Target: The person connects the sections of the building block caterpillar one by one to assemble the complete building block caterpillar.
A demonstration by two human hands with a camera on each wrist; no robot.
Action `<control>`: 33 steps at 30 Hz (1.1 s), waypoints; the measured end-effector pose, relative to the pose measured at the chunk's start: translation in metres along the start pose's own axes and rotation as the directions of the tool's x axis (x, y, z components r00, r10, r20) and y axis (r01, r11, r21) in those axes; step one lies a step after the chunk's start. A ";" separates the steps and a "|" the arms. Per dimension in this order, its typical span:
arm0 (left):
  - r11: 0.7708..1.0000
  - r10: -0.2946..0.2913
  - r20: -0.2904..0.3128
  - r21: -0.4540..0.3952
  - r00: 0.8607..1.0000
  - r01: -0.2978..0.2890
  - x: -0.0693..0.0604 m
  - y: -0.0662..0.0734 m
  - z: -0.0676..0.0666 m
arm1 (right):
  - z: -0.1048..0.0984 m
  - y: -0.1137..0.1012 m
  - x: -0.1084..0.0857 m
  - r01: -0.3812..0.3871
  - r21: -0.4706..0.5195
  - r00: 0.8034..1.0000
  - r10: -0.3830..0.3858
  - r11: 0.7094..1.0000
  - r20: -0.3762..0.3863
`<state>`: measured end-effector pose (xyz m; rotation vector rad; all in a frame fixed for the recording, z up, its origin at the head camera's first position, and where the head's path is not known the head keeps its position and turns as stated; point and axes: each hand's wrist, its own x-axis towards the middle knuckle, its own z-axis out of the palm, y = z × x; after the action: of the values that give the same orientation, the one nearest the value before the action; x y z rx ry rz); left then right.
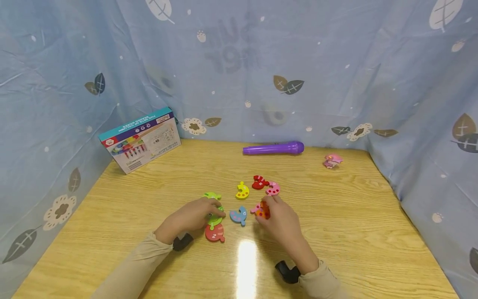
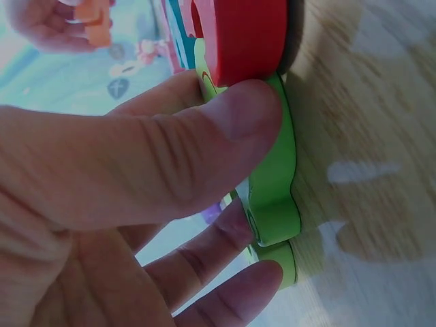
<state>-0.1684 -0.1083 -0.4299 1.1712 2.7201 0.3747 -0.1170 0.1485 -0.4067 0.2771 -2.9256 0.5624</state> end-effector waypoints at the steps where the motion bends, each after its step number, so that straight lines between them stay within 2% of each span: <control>1: 1.000 0.003 -0.003 -0.001 1.000 -0.003 0.000 0.000 0.000 | 0.004 -0.007 -0.004 0.013 0.000 1.000 -0.013 1.000 0.000; 7: 1.000 0.007 -0.015 0.000 1.000 -0.007 0.000 -0.001 0.001 | 0.026 -0.041 -0.022 0.122 0.006 0.991 -0.122 0.992 0.060; 13: 1.000 -0.012 -0.005 0.004 1.000 0.012 0.001 -0.001 0.001 | 0.040 -0.058 -0.030 0.199 0.021 0.973 -0.200 0.980 0.115; 19: 1.000 -0.020 -0.003 -0.010 1.000 0.020 0.000 0.000 0.000 | 0.048 -0.069 -0.031 0.209 -0.019 0.972 -0.206 0.978 0.111; 27: 1.000 0.019 -0.040 -0.007 0.999 -0.019 0.000 0.000 0.000 | 0.053 -0.077 -0.029 0.213 -0.120 0.974 -0.200 0.970 0.106; 33: 1.000 0.014 -0.030 -0.006 0.999 -0.015 0.000 0.000 0.001 | 0.056 -0.080 -0.027 0.192 -0.179 0.974 -0.166 0.965 0.151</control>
<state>-0.1685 -0.1082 -0.4306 1.1937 2.7350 0.4049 -0.0803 0.0585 -0.4349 0.5691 -3.0113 0.2396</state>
